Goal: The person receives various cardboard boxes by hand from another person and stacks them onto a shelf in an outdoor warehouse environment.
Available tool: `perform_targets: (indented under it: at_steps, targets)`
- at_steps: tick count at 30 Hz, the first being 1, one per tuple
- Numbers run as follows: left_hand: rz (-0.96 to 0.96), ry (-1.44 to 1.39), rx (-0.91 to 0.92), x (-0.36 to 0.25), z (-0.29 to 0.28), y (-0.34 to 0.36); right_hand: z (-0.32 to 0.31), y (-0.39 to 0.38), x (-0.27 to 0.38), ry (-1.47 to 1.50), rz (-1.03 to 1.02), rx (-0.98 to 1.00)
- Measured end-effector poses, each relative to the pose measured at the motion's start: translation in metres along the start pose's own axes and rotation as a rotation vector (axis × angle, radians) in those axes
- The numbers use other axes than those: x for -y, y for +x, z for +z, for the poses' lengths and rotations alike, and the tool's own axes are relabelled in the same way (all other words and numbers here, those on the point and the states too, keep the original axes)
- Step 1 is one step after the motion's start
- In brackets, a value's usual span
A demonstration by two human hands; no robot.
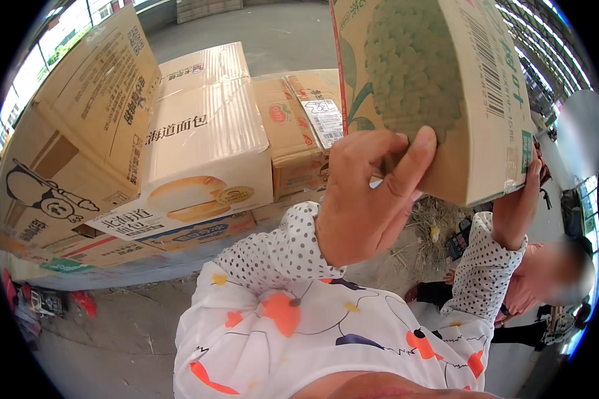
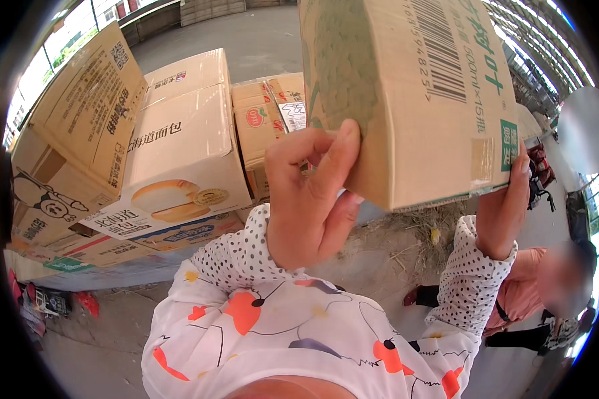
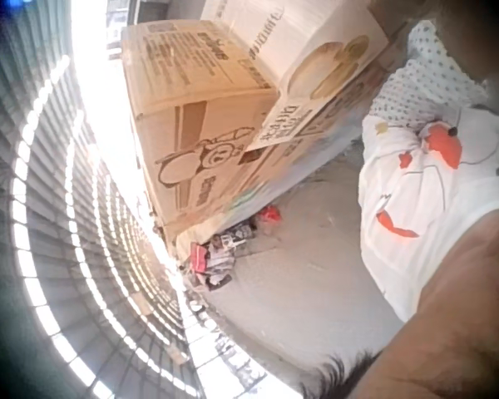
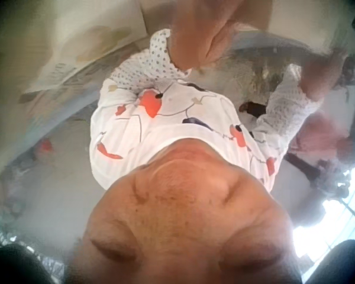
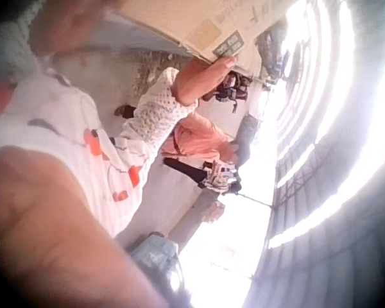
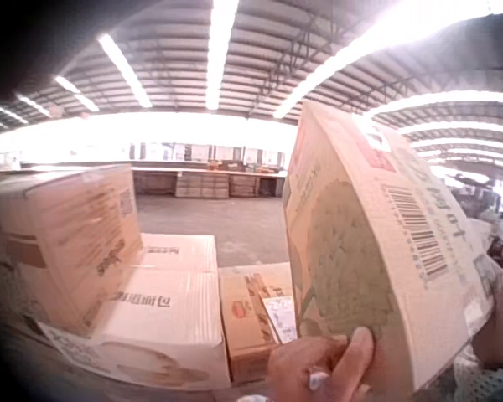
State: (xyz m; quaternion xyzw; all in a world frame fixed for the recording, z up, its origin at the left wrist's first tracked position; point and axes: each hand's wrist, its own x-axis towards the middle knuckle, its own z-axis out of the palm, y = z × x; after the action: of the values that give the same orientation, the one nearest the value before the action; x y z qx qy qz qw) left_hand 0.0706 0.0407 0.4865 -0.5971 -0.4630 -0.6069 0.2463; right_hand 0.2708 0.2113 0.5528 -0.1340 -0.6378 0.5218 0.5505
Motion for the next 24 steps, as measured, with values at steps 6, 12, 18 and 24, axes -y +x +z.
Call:
perform_targets:
  at_steps: [6,12,18,24]
  targets:
    - [-0.183,0.151,-0.167,0.020,-0.029,-0.001,0.053,0.034,-0.025,-0.026,0.147,0.363]
    - [-0.228,0.312,-0.091,0.038,-0.054,-0.015,0.097,0.017,-0.064,-0.164,0.162,0.471]
    - [-0.238,0.291,-0.043,0.029,-0.051,-0.016,0.084,0.009,-0.085,-0.013,0.190,0.404]
    - [-0.071,0.250,0.090,0.006,-0.018,-0.006,0.057,0.038,-0.101,0.263,0.126,0.253]
